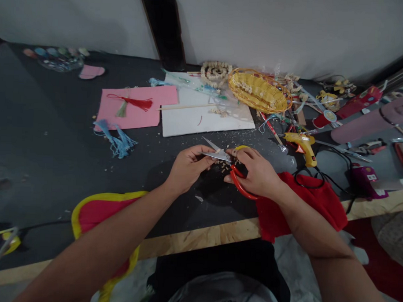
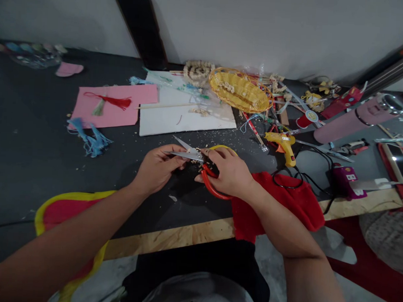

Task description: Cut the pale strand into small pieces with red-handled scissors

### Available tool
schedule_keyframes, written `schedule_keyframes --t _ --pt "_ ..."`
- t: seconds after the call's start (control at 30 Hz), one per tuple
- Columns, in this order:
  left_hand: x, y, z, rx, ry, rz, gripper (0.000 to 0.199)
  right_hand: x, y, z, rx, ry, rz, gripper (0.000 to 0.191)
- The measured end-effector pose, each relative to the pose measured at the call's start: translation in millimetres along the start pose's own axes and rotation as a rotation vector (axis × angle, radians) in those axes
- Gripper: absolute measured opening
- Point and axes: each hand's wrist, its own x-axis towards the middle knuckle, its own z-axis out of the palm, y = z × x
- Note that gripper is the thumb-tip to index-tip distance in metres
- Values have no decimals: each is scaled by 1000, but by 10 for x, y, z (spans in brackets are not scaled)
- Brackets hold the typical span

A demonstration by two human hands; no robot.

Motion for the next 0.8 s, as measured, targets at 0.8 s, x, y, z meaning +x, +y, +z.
schedule_keyframes --t 0.8 --pt "-28 0 2 -3 -4 63 20 -22 -65 3 -51 42 -8 56"
